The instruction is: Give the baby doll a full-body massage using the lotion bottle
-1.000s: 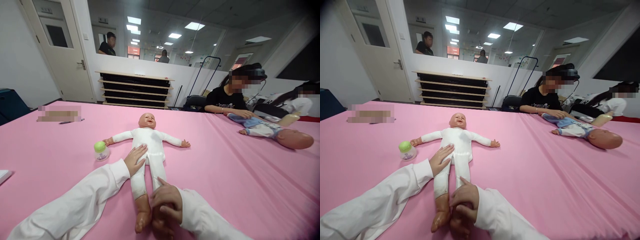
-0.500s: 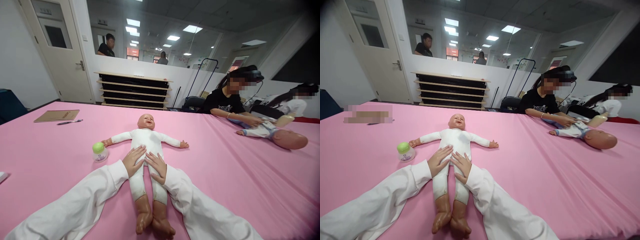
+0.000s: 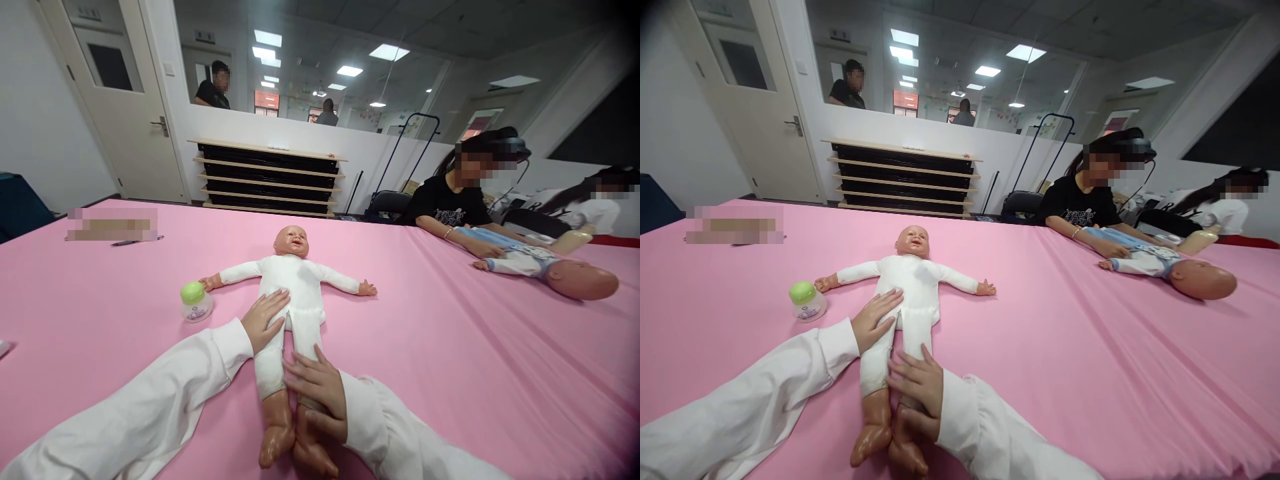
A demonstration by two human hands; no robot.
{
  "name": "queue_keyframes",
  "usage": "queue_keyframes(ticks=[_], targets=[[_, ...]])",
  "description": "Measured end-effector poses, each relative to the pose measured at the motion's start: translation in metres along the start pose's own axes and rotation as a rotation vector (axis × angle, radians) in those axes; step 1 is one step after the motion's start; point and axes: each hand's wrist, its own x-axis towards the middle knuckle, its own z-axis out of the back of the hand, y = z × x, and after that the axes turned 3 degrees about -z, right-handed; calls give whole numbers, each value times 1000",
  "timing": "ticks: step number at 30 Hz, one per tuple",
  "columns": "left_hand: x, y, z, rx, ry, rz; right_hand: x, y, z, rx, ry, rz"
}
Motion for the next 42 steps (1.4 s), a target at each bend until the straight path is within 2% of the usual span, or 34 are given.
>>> queue_keyframes(ticks=[2, 4, 6, 8, 9, 11, 13, 16, 22, 29, 34, 38, 42], targets=[[0, 0, -1, -1, 6, 5, 5, 2, 13, 164, 16, 88], [0, 0, -2, -2, 3, 13, 16, -2, 31, 289, -30, 128], [0, 1, -3, 1, -10, 14, 31, -14, 45, 212, -184, 75], [-1, 1, -3, 6, -15, 6, 47, -32, 50, -20, -340, -33], [-1, 2, -4, 9, -15, 3, 54, -42, 48, -107, -357, -88], [-1, 2, -4, 17, -12, -4, 64, -62, 38, -194, -308, -156], [-2, 2, -6, 31, -24, -14, 67, -79, 27, -226, -272, -164], [-5, 0, -9, 53, -45, -41, 64, -91, 16, -230, -286, -150], [-21, -19, -15, 24, -55, -61, 60, -93, 16, -195, -333, -161], [-57, -57, -8, -8, 70, -125, 61, -94, 14, -171, -351, -161], [-72, -75, -6, -68, 136, -177, 61, -90, 16, -144, -360, -175], [-74, -80, -6, -118, 169, -320, 61, -91, 15, -137, -375, -176], [-74, -84, -2, -276, 293, -506, 61, -100, 8, -141, -416, -161]])
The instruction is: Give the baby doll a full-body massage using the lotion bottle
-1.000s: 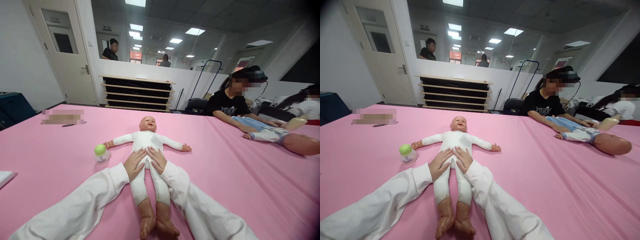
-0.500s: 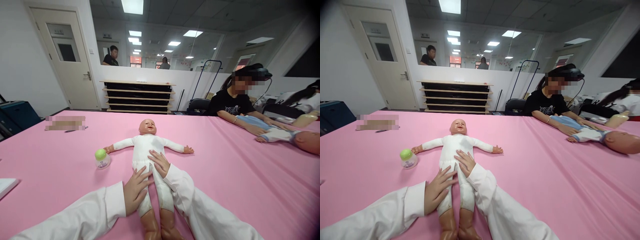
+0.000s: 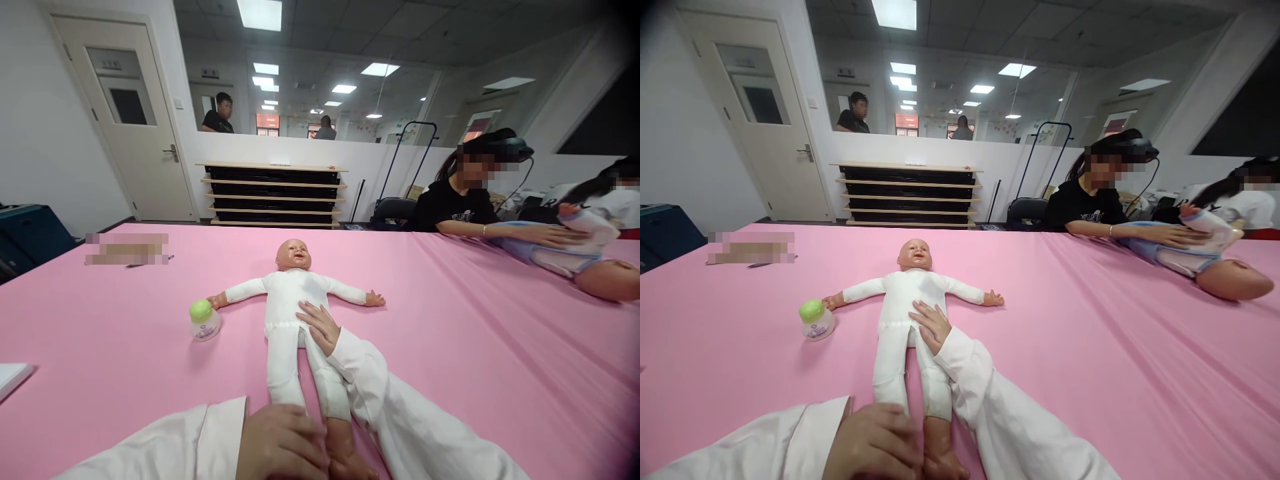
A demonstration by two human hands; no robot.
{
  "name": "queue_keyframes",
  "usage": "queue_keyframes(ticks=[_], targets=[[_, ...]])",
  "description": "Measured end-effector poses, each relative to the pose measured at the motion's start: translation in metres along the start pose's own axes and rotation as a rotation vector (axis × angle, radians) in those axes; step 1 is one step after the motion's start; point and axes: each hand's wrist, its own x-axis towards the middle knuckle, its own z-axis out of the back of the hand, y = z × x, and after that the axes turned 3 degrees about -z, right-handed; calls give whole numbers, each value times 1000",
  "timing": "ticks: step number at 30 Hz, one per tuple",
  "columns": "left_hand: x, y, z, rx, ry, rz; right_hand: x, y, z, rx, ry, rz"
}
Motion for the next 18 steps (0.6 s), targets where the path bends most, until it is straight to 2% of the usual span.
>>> queue_keyframes(ticks=[3, 6, 9, 12, 15, 18], targets=[[-1, 2, 8, -5, -57, 8, 0, -5, -4, -5, -25, 15], [-1, 21, 24, 153, -181, 111, 0, -3, -1, -2, -5, 15], [2, 51, 40, 272, -170, 222, 0, 2, 4, -12, 37, 2], [6, 73, 47, 299, -152, 327, 0, 6, 7, -16, 39, -3], [6, 75, 41, 330, -140, 329, 0, 7, 7, -16, 40, -7], [4, 62, 32, 354, -121, 275, 0, 7, 7, -24, 50, -4]])
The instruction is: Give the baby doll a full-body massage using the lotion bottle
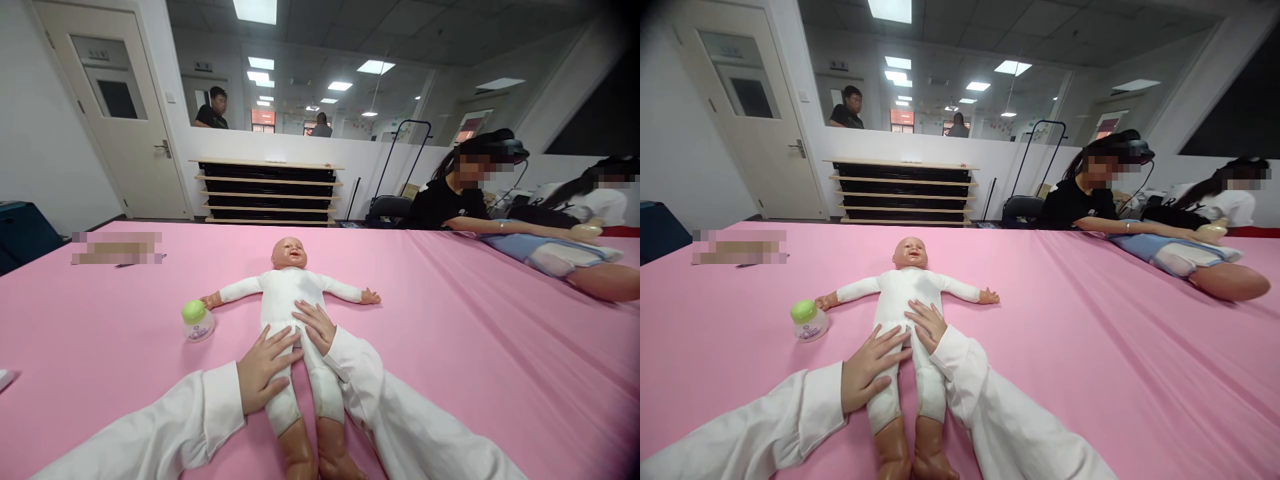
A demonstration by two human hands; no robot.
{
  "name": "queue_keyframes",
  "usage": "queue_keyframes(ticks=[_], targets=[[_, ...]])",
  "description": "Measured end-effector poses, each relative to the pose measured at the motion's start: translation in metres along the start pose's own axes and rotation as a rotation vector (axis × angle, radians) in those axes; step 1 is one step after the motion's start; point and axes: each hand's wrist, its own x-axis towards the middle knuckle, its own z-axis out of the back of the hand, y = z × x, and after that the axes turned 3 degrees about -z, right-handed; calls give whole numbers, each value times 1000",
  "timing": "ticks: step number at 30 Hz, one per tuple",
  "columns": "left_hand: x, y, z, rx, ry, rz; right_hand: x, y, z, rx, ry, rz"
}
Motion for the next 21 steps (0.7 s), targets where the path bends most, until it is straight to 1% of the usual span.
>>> queue_keyframes(ticks=[4, 11, 15, 21], targets=[[-6, -19, 1, -65, 39, -57, 0, -1, 1, 12, -4, 9], [-7, -42, 5, -223, 89, -190, -1, 0, 2, 38, -13, 2], [-10, -51, 4, -229, 61, -215, -1, -2, 0, 37, -13, -4], [-15, -59, -8, -186, -1, -245, -2, -9, -7, 60, -49, 15]])
